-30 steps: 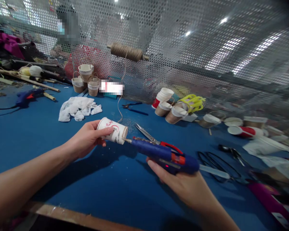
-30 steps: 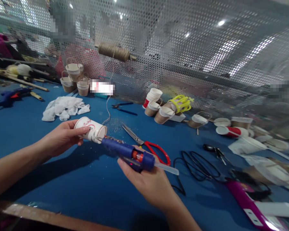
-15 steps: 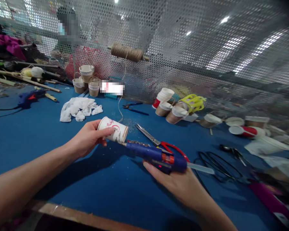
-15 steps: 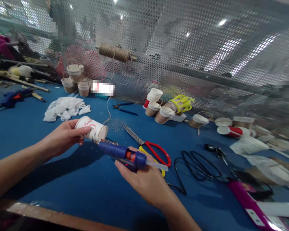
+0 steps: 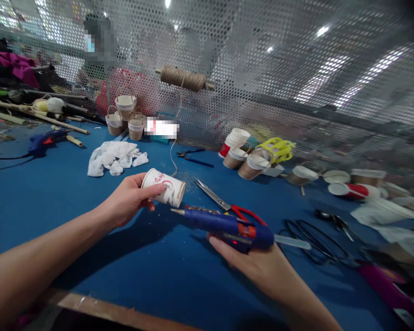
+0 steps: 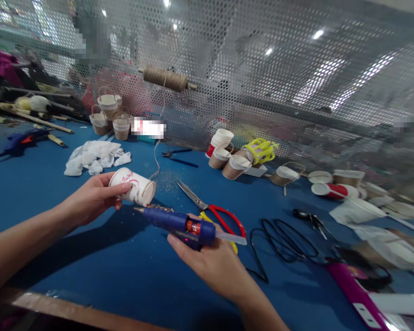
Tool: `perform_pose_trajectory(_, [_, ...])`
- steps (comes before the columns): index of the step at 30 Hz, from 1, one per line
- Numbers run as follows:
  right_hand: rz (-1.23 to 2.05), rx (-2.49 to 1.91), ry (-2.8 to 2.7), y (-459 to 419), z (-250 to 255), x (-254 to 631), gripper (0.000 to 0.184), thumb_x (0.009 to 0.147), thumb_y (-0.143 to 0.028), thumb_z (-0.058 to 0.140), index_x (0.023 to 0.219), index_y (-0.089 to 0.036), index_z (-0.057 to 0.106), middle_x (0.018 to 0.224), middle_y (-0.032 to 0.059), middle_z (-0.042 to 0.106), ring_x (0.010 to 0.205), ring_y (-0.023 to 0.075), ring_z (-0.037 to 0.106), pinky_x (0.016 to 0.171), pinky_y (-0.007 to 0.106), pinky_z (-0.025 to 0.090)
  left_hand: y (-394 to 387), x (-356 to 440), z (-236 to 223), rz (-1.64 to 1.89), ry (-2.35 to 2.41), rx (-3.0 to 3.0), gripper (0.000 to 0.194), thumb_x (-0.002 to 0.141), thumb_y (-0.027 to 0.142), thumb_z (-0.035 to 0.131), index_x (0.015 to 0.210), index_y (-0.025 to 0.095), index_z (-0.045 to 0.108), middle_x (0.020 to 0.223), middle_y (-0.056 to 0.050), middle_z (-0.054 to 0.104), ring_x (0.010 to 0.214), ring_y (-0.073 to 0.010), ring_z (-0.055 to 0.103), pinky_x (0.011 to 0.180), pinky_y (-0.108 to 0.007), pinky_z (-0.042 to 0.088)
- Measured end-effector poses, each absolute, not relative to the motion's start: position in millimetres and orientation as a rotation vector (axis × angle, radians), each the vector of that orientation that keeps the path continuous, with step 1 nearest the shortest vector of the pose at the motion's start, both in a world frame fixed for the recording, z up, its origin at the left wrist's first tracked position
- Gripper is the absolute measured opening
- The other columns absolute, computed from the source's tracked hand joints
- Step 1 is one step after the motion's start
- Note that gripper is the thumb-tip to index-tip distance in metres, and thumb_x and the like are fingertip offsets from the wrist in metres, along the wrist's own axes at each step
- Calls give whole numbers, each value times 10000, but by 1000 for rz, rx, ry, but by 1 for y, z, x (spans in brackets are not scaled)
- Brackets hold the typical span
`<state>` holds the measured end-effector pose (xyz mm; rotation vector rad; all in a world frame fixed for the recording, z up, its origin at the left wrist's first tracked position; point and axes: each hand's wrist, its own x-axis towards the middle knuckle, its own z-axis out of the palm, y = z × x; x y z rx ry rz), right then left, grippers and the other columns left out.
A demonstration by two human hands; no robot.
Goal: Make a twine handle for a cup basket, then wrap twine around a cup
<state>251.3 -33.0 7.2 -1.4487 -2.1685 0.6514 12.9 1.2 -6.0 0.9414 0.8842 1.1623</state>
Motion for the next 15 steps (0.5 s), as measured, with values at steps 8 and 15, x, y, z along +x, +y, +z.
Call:
perform_pose_trajectory(8, [709, -1465, -2156, -31, 10, 252, 257, 748, -430, 519, 755, -194, 620, 464, -20, 522, 406, 118, 496, 419, 243, 450, 2, 13, -7, 1169, 856, 891, 141, 677, 198, 684, 789, 124, 639, 727, -16, 611, 563, -68, 506, 419, -157, 394])
perform_pose_trajectory(15, [743, -1418, -2018, -33, 12, 248, 229, 763, -403, 521, 700, -192, 583, 503, -16, 548, 401, 106, 506, 411, 224, 446, 3, 14, -5, 1088, 859, 797, 165, 680, 193, 678, 814, 101, 650, 717, -38, 632, 557, -79, 541, 422, -162, 393])
